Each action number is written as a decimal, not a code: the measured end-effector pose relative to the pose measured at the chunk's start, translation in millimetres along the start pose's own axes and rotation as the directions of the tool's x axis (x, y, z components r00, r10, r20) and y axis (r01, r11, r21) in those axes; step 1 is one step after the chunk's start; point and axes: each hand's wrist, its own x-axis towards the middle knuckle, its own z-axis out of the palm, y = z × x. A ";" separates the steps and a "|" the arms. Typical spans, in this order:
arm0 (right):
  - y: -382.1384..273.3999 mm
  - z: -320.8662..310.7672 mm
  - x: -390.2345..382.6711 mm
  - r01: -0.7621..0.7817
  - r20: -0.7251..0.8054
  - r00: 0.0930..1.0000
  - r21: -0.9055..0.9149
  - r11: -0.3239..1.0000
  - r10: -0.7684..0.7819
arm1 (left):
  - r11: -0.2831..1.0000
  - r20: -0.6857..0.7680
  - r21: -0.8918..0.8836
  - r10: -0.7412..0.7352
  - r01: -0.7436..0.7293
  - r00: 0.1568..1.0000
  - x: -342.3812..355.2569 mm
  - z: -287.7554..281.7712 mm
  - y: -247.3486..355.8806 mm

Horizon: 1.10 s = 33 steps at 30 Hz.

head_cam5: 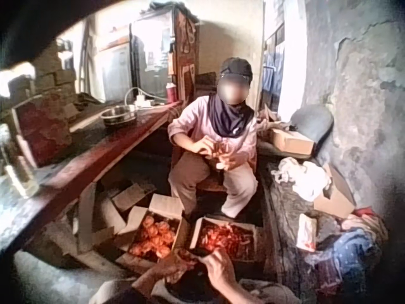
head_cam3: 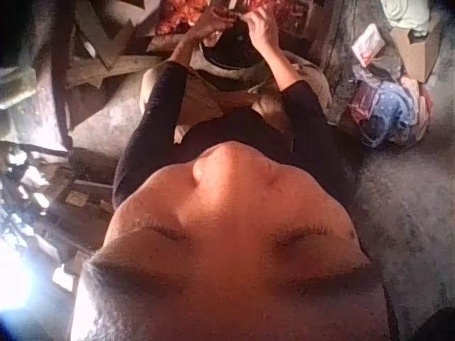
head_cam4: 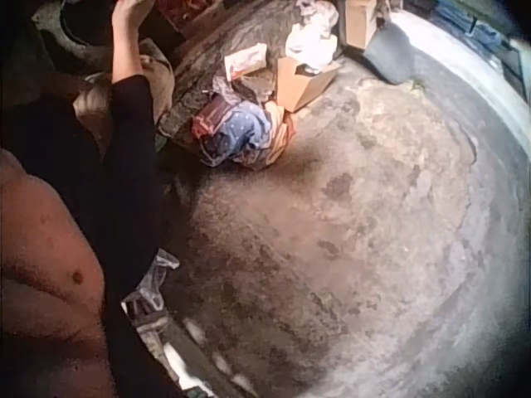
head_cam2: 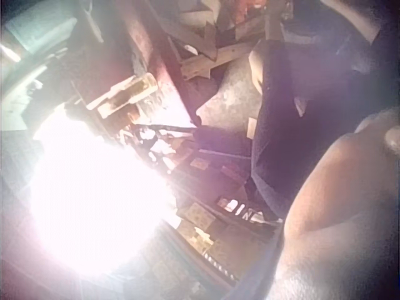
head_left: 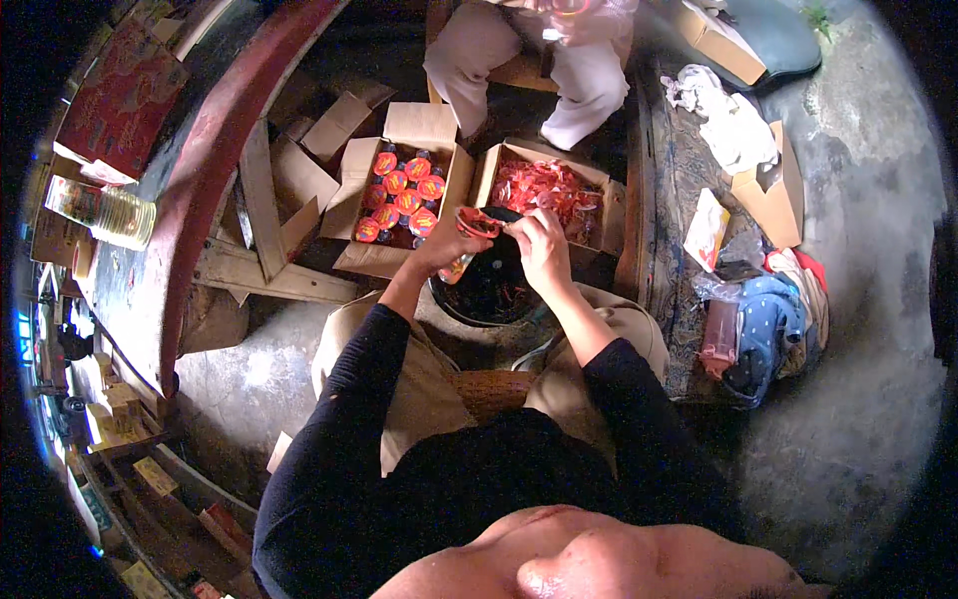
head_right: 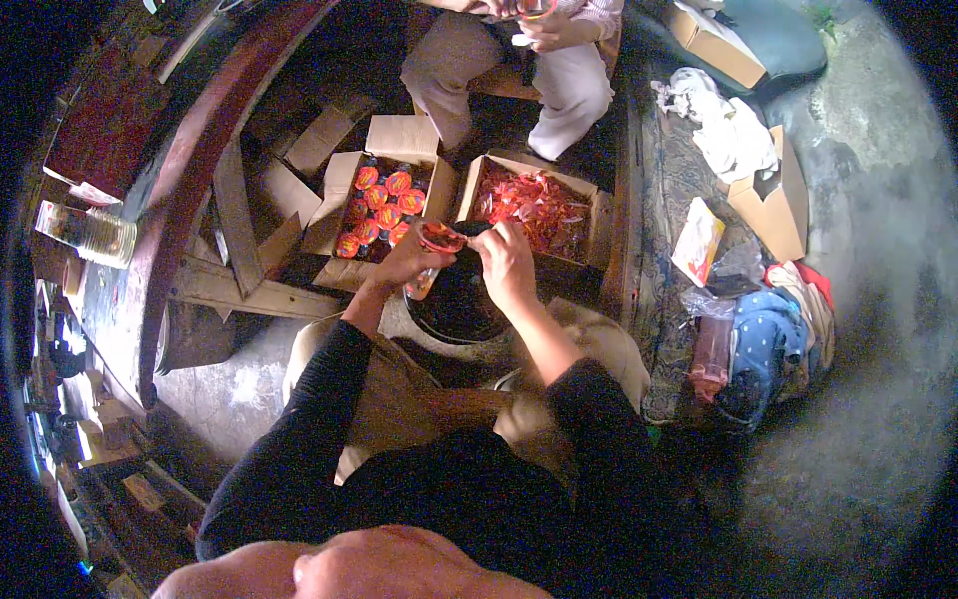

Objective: The person sits on the floor and sorts small red items from a cardboard box into a black bucket. They handle the items one by one, picking them up and placing them into the container. Another person is visible in the background performing a similar task.

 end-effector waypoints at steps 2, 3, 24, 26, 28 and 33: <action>3.0 -3.3 0.9 0.008 -0.010 1.000 -0.014 1.000 -0.008 | 0.995 -0.034 0.088 0.049 -0.045 0.998 1.7 -1.0 2.2; 0.7 -8.2 2.2 0.005 -0.004 1.000 -0.020 1.000 -0.005 | 0.991 -0.079 0.124 0.069 -0.059 0.994 -0.7 1.9 13.9; 2.2 0.3 -0.5 0.027 0.002 1.000 -0.024 0.999 -0.027 | 0.976 -0.042 0.194 0.112 -0.102 0.993 -1.5 4.7 18.6; 2.7 -2.0 -0.6 0.050 0.004 0.999 -0.036 0.998 -0.050 | 0.972 -0.068 0.210 0.127 -0.110 0.990 -0.6 5.9 16.7; -1.0 -2.5 -1.0 0.094 0.027 0.995 -0.108 0.990 -0.091 | 0.987 -0.071 0.141 0.094 -0.084 0.993 1.7 3.9 8.3; 0.8 3.4 -4.4 0.166 0.057 0.986 -0.165 0.972 -0.159 | 0.986 -0.063 0.165 -0.021 0.031 0.998 -4.7 8.4 18.6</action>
